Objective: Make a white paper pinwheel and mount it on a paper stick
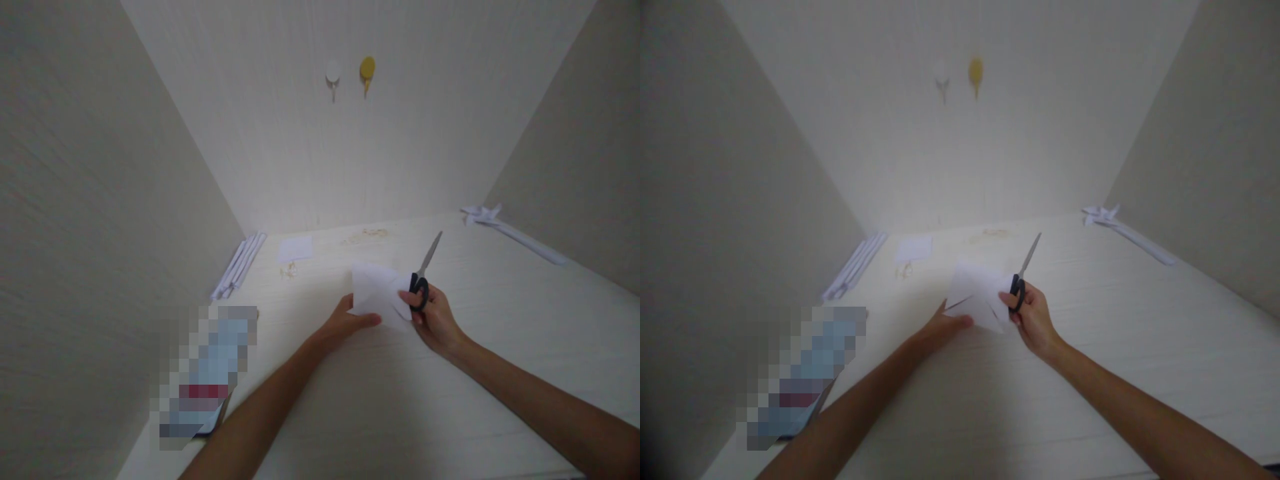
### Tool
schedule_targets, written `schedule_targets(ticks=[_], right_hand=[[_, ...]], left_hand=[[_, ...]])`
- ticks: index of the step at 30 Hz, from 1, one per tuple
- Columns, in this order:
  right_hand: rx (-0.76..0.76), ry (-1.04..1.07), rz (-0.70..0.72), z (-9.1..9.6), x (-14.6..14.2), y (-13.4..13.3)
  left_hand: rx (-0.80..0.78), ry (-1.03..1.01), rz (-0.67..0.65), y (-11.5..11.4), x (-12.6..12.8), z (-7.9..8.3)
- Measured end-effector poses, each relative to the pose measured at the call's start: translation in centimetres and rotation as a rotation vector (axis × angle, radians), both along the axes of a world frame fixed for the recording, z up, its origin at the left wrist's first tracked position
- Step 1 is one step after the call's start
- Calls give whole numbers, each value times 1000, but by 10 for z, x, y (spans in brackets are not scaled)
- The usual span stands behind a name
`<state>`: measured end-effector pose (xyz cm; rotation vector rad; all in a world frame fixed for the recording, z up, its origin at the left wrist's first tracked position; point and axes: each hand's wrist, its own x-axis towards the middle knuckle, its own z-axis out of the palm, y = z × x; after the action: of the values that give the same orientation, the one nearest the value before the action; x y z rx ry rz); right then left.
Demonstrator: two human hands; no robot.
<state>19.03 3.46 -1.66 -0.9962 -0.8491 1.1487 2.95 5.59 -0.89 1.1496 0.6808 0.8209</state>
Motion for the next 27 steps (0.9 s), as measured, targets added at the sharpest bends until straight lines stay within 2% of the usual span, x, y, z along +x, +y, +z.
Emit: schedule_targets(ticks=[5,8,13,17,21,27], right_hand=[[-65,36,71,1,5,4],[-91,40,156,3,6,4],[-143,-24,234,8,6,1],[-150,-52,286,9,6,0],[-161,-9,289,9,6,1],[-149,60,272,9,6,2]], left_hand=[[-190,-211,-291,3,-4,3],[-297,-242,-353,4,-5,6],[-435,-265,-233,1,-1,10],[-416,-191,-184,2,-1,6],[-407,-134,-166,3,-1,4],[-564,-181,-80,3,3,8]])
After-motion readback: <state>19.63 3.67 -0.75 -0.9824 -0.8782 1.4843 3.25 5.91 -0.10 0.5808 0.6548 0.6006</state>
